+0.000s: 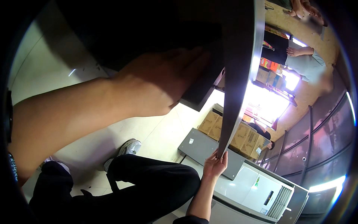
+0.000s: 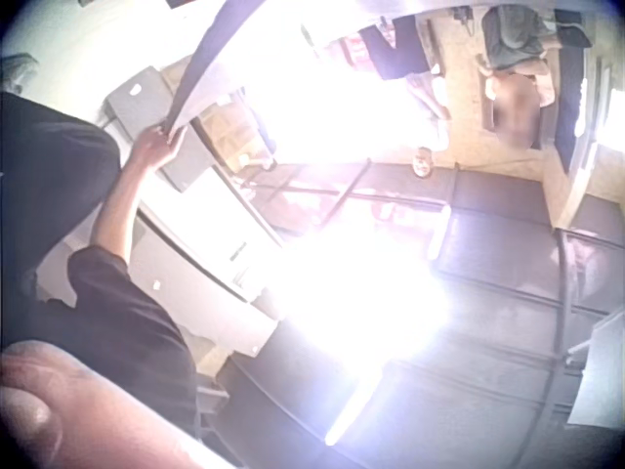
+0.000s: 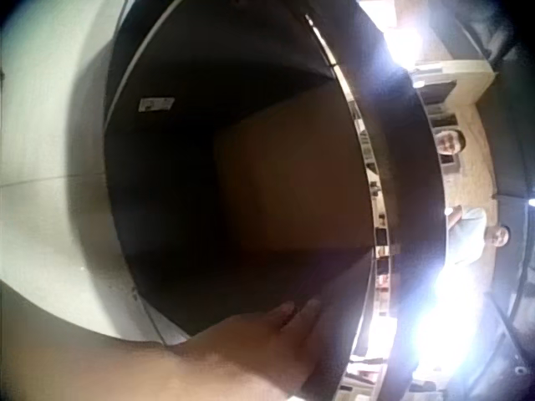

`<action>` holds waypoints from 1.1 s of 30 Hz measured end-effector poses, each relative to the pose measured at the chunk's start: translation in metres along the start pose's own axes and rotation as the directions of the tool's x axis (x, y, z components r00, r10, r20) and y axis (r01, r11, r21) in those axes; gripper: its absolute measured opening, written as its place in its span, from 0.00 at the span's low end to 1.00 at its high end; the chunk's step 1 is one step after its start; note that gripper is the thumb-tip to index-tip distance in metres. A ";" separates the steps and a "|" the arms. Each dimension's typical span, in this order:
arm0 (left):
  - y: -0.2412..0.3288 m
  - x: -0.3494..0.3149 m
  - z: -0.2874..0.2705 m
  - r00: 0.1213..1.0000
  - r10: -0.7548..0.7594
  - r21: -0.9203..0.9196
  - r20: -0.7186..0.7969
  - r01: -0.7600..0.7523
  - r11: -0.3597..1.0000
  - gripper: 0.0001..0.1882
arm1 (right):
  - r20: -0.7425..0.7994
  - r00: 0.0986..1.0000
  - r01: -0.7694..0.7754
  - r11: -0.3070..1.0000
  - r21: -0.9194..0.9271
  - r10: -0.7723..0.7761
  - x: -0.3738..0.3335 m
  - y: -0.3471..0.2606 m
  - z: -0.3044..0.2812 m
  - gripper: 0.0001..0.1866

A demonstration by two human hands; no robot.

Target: The person assembles gray cabinet components on the floor using a cordless drill. They align panels, drive screws, and place a wooden shelf into the frame. Other people are visible in the background.

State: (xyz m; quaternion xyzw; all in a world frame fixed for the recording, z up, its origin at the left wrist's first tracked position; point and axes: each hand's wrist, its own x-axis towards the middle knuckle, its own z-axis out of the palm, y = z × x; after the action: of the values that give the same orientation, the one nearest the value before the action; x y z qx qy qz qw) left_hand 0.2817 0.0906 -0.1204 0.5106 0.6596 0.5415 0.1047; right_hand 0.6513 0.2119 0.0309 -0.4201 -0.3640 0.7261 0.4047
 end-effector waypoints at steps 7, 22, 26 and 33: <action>0.004 0.007 -0.007 0.925 -0.064 -0.008 0.374 0.072 0.997 0.28 | -0.104 0.990 0.093 0.996 0.012 -0.091 0.007 -0.001 -0.005 0.17; 0.000 0.001 0.000 0.994 0.048 0.139 0.093 -0.061 0.988 0.29 | -0.093 0.993 0.087 0.992 0.088 -0.079 -0.002 0.003 -0.006 0.20; 0.001 -0.002 -0.010 0.994 0.011 0.199 0.111 -0.033 0.979 0.28 | -0.072 0.996 0.062 0.993 0.105 -0.055 0.001 0.009 0.002 0.20; 0.008 0.005 -0.027 0.961 -0.084 0.080 0.264 0.065 0.995 0.33 | -0.105 0.993 0.047 0.998 -0.045 -0.052 -0.003 0.010 0.008 0.16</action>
State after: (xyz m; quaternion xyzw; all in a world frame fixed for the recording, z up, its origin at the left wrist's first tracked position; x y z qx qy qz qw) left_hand 0.2652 0.0774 -0.1018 0.5569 0.6769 0.4401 0.1948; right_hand 0.6423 0.2033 0.0268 -0.4573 -0.3676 0.6847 0.4324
